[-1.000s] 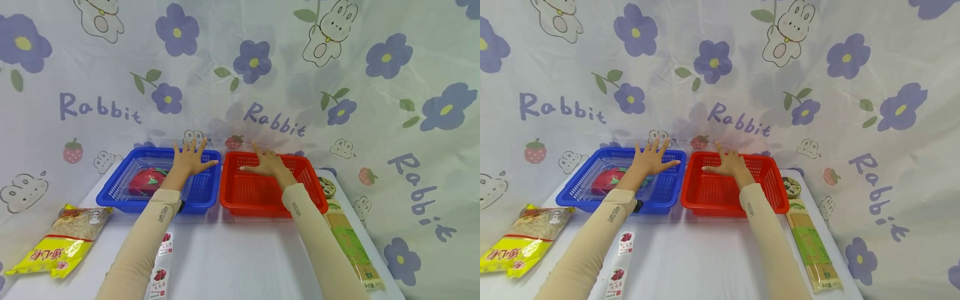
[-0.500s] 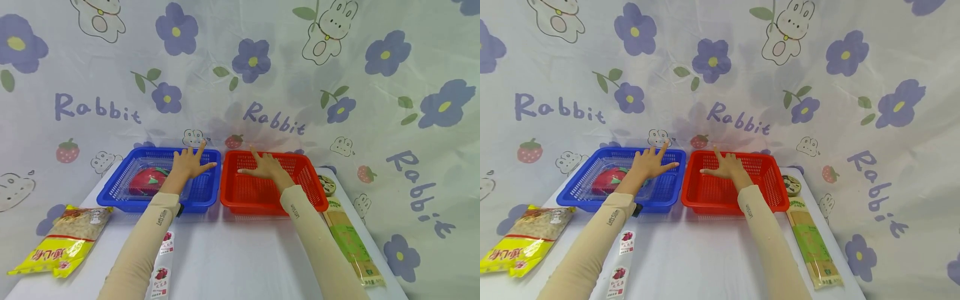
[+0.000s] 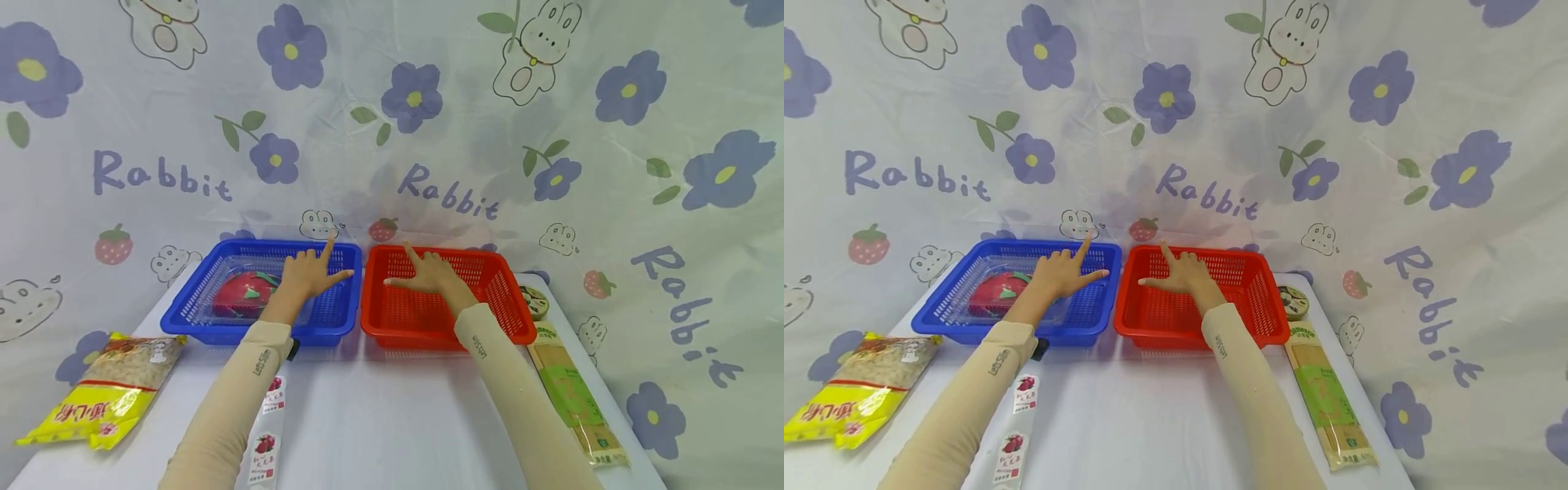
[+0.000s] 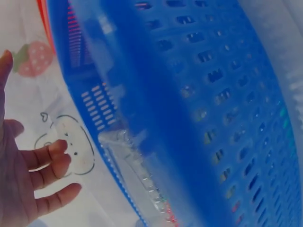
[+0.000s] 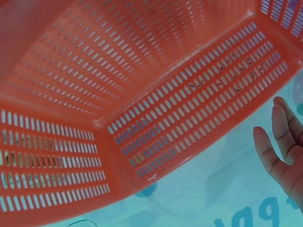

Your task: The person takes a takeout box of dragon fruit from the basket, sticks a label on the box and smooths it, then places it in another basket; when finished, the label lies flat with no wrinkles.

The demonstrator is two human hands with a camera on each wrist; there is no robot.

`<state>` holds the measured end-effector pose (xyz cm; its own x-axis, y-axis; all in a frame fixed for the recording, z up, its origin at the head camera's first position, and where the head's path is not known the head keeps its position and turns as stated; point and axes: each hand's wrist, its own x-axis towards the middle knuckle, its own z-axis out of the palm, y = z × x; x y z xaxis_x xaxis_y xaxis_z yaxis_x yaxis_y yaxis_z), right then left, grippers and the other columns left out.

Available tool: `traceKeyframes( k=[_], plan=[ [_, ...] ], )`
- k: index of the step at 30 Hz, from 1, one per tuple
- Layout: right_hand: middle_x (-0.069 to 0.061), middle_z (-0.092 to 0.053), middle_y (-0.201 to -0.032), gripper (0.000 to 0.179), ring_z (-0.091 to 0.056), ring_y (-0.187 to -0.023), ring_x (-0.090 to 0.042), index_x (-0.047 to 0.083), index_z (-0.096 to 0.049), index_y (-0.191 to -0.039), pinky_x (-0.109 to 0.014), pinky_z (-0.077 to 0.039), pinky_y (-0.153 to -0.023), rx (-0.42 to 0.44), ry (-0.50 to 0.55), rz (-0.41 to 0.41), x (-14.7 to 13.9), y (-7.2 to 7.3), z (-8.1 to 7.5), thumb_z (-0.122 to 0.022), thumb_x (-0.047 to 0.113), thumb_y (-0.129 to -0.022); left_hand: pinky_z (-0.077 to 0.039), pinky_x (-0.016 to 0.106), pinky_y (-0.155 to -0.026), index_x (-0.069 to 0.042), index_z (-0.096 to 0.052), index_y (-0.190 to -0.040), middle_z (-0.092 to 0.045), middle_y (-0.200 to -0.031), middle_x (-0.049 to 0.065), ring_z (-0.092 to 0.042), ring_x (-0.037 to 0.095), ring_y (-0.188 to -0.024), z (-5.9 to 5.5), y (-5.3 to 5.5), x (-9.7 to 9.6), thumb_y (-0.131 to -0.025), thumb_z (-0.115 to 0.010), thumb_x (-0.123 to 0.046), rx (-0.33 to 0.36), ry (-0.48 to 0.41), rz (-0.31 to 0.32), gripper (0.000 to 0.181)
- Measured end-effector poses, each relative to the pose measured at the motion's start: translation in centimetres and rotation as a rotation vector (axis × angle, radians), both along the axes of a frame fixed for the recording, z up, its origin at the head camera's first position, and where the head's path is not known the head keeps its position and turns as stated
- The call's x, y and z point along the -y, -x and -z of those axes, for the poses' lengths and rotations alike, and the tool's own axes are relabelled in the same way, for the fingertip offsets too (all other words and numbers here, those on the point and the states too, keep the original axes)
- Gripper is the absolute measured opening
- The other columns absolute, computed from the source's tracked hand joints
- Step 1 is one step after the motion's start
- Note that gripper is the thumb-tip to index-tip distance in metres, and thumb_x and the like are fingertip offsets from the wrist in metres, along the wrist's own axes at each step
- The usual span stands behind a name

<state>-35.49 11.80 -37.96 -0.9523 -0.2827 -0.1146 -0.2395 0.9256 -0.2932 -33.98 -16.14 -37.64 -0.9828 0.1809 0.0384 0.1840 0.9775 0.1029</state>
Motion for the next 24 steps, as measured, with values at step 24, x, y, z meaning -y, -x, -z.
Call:
traceKeyframes(
  k=[24],
  plan=[
    [-0.020,-0.030,-0.159,0.107,-0.029,-0.146,-0.041,0.039,0.005,-0.158,-0.062,-0.027,-0.113,0.052,-0.036,-0.037,2.4,-0.8,0.3,-0.045,0.088,-0.077,-0.035,0.068,-0.104,-0.011,-0.006,-0.160,-0.044,-0.145,0.033,-0.047,0.054,-0.128,1.2,-0.9,0.7,-0.091,-0.034,-0.077,0.028,-0.002,-0.003,0.100]
  ],
)
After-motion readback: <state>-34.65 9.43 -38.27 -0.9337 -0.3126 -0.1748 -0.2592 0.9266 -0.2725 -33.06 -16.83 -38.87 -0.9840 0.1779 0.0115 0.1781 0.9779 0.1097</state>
